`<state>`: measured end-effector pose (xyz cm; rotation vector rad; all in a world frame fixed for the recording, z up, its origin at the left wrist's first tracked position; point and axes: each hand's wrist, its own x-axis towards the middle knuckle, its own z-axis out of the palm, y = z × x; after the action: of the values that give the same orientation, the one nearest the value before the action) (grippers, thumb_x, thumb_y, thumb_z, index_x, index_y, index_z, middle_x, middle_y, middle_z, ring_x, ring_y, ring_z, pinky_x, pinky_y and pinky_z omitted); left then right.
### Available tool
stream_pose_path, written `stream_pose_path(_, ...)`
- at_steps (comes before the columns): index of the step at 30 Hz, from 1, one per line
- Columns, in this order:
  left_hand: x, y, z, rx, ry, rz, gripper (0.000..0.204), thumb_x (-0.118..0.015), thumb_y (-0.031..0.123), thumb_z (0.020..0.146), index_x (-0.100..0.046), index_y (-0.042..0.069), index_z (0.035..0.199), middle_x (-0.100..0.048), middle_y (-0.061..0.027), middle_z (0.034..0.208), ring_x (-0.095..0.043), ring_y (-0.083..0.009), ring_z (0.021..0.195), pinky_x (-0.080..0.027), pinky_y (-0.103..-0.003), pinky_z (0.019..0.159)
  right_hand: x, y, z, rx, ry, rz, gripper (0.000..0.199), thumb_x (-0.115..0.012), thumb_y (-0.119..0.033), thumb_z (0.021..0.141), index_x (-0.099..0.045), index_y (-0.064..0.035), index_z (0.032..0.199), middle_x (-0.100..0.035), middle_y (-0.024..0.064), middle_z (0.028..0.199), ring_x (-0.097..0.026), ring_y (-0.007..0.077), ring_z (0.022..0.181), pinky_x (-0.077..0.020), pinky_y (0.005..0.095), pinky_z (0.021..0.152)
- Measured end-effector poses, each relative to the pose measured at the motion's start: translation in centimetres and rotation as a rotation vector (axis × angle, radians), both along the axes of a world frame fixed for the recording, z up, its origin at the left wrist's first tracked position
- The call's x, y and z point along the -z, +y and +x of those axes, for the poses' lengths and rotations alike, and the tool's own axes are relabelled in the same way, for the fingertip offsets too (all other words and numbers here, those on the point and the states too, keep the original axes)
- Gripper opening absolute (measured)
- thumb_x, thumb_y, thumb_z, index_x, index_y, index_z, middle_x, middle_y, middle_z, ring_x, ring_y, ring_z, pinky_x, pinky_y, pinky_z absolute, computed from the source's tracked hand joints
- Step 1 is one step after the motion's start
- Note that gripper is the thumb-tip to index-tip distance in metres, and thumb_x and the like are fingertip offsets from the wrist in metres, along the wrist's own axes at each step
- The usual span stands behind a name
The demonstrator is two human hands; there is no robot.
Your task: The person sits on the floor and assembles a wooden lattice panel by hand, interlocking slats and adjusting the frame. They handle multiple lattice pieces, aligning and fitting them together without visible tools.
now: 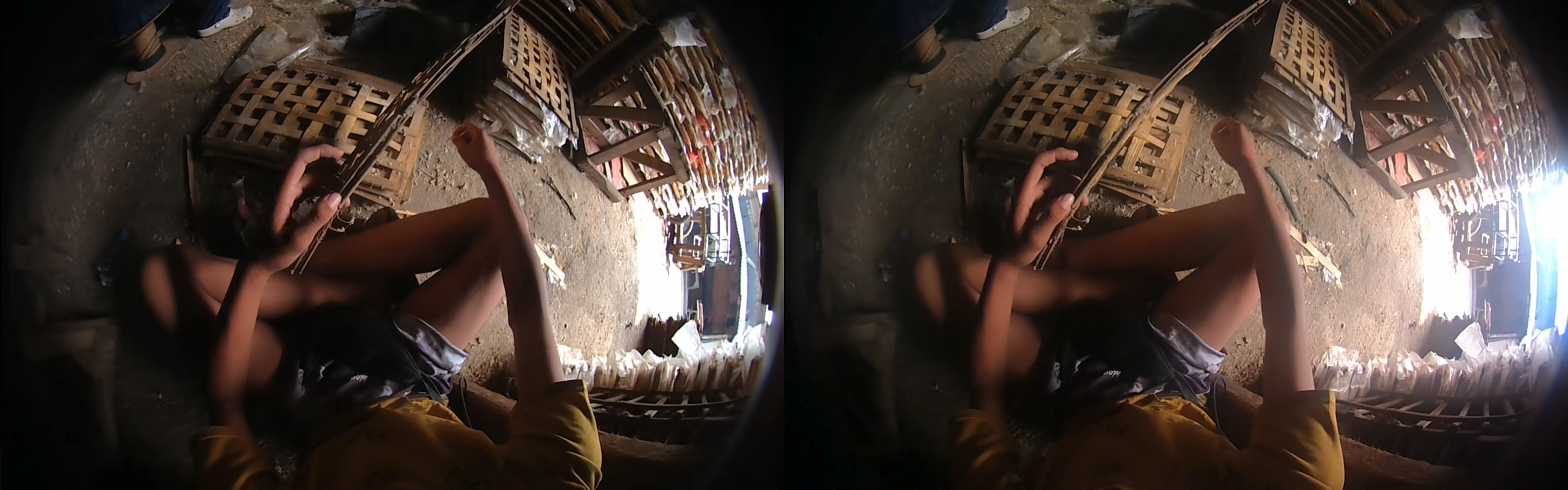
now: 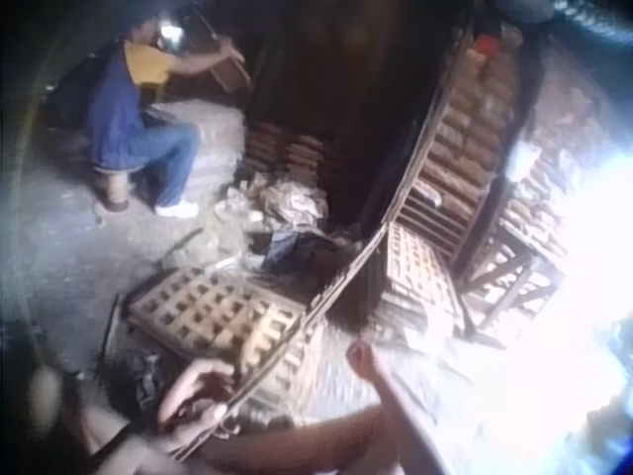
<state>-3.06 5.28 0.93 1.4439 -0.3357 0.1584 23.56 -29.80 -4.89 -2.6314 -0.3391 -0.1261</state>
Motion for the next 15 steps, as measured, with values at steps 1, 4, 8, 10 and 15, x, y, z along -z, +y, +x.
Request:
stream_pose_path(1, 0.0, 0.3, -0.2, -0.026, 0.010, 0.023, 0.054, -0.064, 0.025, 0.099, -0.043, 0.006, 0.145, -0.066, -0.0105, 0.110, -0.065, -0.0154, 0.098, -0.053, -0.032, 0.090, 1.7, 0.8, 0.1, -0.024, 0.097, -0.164, 0.016, -0.061, -0.012, 0.088, -0.070, -0.0061, 0.100, -0.075, 0.0170, 0.094, -0.073, 0.0337, 0.090, -0.0567, 0.0409, 0.078)
stream_pose_path(4, 0.8, 1.3, -0.4, -0.053, 0.043, 0.039, 0.055, -0.065, 0.025, 0.098, -0.043, 0.005, 0.145, -0.067, -0.0097, 0.106, -0.065, -0.0149, 0.097, -0.053, -0.032, 0.090, 6.3, 5.0, 0.7, -0.188, 0.148, -0.351, 0.020, -0.058, -0.010, 0.087, -0.072, -0.0049, 0.100, -0.074, 0.0198, 0.102, -0.072, 0.0377, 0.095, -0.0582, 0.0446, 0.081)
stream_pose_path(8, 0.7, 0.4, -0.2, -0.008, 0.110, -0.006, 0.065, -0.067, 0.028, 0.094, -0.038, 0.004, 0.148, -0.066, -0.0071, 0.099, -0.060, -0.0112, 0.097, -0.047, -0.029, 0.090, 10.4, 6.2, 3.1, -0.220, 0.163, -0.530, 0.024, -0.061, -0.011, 0.087, -0.072, -0.0016, 0.106, -0.072, 0.0226, 0.112, -0.070, 0.0393, 0.107, -0.0594, 0.0472, 0.088)
stream_pose_path(10, 0.6, 0.3, -0.1, 0.021, 0.129, -0.022, 0.069, -0.069, 0.028, 0.092, -0.038, 0.003, 0.147, -0.064, -0.0074, 0.100, -0.059, -0.0113, 0.096, -0.046, -0.028, 0.089, 12.2, 5.0, 4.4, -0.188, 0.191, -0.625, 0.025, -0.061, -0.010, 0.087, -0.072, -0.0017, 0.107, -0.072, 0.0224, 0.113, -0.070, 0.0387, 0.108, -0.0594, 0.0473, 0.089)
stream_pose_path(15, 1.2, 0.6, 0.1, 0.025, 0.132, -0.066, 0.069, -0.069, 0.027, 0.091, -0.037, 0.000, 0.146, -0.063, -0.0090, 0.102, -0.059, -0.0125, 0.095, -0.046, -0.028, 0.089, 14.8, 2.5, 7.4, -0.195, 0.370, -0.707, 0.033, -0.069, -0.014, 0.084, -0.071, -0.0010, 0.114, -0.072, 0.0224, 0.116, -0.070, 0.0378, 0.111, -0.0589, 0.0462, 0.091)
